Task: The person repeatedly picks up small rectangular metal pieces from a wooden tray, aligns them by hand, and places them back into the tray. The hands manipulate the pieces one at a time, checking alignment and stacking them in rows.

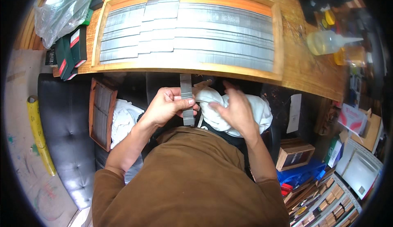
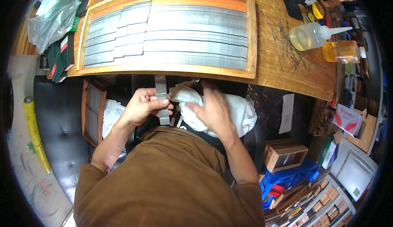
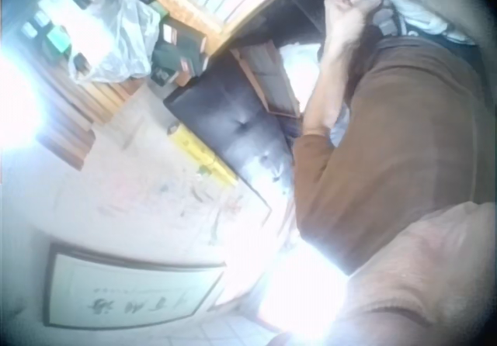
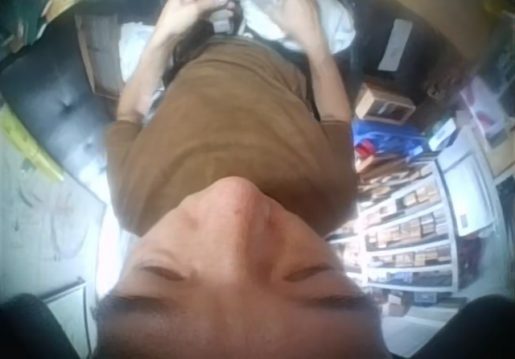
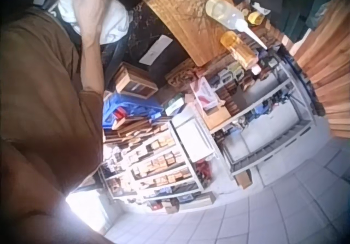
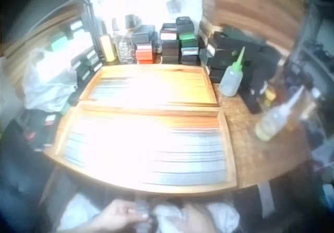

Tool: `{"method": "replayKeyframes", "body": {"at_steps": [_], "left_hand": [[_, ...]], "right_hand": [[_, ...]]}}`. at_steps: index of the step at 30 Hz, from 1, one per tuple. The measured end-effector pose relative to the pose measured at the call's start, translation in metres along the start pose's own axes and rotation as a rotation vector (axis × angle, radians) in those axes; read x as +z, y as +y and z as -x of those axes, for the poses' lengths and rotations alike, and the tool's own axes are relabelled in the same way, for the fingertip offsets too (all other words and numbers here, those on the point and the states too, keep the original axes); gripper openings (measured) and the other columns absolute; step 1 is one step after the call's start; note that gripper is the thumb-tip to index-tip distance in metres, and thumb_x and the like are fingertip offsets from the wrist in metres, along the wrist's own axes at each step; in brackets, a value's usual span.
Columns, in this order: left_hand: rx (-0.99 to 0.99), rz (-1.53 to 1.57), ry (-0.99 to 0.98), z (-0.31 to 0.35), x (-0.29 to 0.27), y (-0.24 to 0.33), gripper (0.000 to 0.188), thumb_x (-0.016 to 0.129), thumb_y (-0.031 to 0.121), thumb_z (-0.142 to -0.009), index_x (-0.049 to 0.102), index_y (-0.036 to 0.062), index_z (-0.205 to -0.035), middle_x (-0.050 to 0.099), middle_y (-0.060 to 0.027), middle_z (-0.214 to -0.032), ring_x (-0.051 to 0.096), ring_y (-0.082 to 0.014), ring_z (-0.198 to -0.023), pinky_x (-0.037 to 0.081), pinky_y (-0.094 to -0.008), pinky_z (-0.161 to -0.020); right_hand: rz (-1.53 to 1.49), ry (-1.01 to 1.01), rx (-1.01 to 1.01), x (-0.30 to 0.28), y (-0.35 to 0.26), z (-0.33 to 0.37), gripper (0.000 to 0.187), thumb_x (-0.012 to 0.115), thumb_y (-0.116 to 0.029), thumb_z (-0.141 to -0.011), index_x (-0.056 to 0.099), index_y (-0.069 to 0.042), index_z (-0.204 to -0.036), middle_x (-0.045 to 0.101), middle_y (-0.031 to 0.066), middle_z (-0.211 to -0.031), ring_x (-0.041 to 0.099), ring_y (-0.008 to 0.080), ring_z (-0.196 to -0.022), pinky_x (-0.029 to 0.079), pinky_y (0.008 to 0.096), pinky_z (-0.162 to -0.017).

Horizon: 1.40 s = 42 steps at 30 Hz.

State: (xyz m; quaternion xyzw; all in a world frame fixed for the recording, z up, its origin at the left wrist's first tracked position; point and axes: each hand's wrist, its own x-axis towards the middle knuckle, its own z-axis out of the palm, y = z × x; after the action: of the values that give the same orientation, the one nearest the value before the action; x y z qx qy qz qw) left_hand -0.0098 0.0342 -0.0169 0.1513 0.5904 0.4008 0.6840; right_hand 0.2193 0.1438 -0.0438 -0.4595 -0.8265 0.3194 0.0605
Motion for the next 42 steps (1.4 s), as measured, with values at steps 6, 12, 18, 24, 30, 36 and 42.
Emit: {"method": "replayKeyframes", "body": {"at_steps": [6, 12, 18, 24, 30, 36, 42], "left_hand": [[-0.022, 0.085, 0.008, 0.006, -0.006, -0.012, 0.028, 0.080, 0.019, -0.098, 0.072, 0.0003, -0.116, 0.080, -0.0124, -0.101, 0.079, -0.0189, -0.086, 0.060, -0.0243, -0.066], [-0.054, 0.128, -0.074, -0.002, 0.012, -0.014, 0.023, 0.079, 0.015, -0.098, 0.071, 0.0002, -0.113, 0.080, -0.0135, -0.098, 0.080, -0.0205, -0.084, 0.061, -0.0260, -0.063], [-0.079, -0.068, -0.227, -0.018, 0.050, -0.013, 0.014, 0.073, 0.006, -0.101, 0.073, -0.0015, -0.112, 0.080, -0.0077, -0.097, 0.076, -0.0123, -0.086, 0.056, -0.0243, -0.069], [0.108, -0.095, -0.213, -0.022, 0.065, -0.028, 0.011, 0.077, -0.001, -0.096, 0.077, -0.0036, -0.106, 0.080, -0.0078, -0.094, 0.073, -0.0108, -0.085, 0.058, -0.0258, -0.073], [-0.169, -0.154, -0.262, -0.029, 0.053, -0.027, 0.010, 0.079, 0.009, -0.097, 0.079, 0.0002, -0.102, 0.081, -0.0059, -0.087, 0.071, -0.0075, -0.073, 0.050, -0.0210, -0.057], [-0.287, 0.039, -0.424, -0.023, 0.040, -0.023, 0.013, 0.078, 0.006, -0.096, 0.076, -0.0018, -0.107, 0.081, -0.0097, -0.091, 0.078, -0.0163, -0.078, 0.056, -0.0254, -0.058], [-0.172, 0.032, -0.288, -0.011, 0.034, -0.004, 0.016, 0.079, 0.007, -0.096, 0.075, 0.0011, -0.110, 0.081, -0.0102, -0.092, 0.080, -0.0189, -0.085, 0.060, -0.0273, -0.065]], "right_hand": [[-0.389, -0.111, 0.179, 0.021, 0.014, -0.006, 0.026, 0.078, -0.021, -0.095, 0.080, 0.004, -0.104, 0.080, 0.0166, -0.094, 0.076, 0.0263, -0.086, 0.058, 0.0347, -0.082], [-1.561, 0.008, 0.357, 0.010, 0.049, 0.002, 0.034, 0.061, -0.027, -0.108, 0.074, 0.003, -0.117, 0.078, 0.0100, -0.106, 0.074, 0.0139, -0.087, 0.058, 0.0279, -0.083], [-1.569, -0.174, -0.032, 0.020, 0.047, 0.023, 0.015, 0.073, -0.010, -0.099, 0.064, -0.001, -0.106, 0.070, 0.0147, -0.121, 0.069, 0.0193, -0.110, 0.056, 0.0338, -0.099], [-1.345, -0.289, 0.228, 0.015, 0.014, 0.017, 0.046, 0.084, -0.012, -0.093, 0.055, 0.002, -0.126, 0.070, 0.0130, -0.111, 0.070, 0.0126, -0.087, 0.060, 0.0259, -0.068], [-1.213, -0.320, 0.276, 0.024, 0.018, 0.014, 0.025, 0.077, -0.020, -0.100, 0.070, 0.001, -0.112, 0.075, 0.0075, -0.090, 0.071, 0.0130, -0.076, 0.059, 0.0285, -0.067], [-1.083, -0.069, 0.360, 0.036, 0.026, 0.003, 0.027, 0.073, -0.027, -0.103, 0.073, 0.000, -0.106, 0.075, 0.0056, -0.096, 0.068, 0.0107, -0.079, 0.055, 0.0288, -0.069], [-1.428, -0.120, 0.331, 0.019, 0.060, 0.009, 0.057, 0.044, -0.045, -0.115, 0.071, 0.003, -0.127, 0.078, 0.0113, -0.108, 0.074, 0.0196, -0.095, 0.058, 0.0299, -0.086]]}}
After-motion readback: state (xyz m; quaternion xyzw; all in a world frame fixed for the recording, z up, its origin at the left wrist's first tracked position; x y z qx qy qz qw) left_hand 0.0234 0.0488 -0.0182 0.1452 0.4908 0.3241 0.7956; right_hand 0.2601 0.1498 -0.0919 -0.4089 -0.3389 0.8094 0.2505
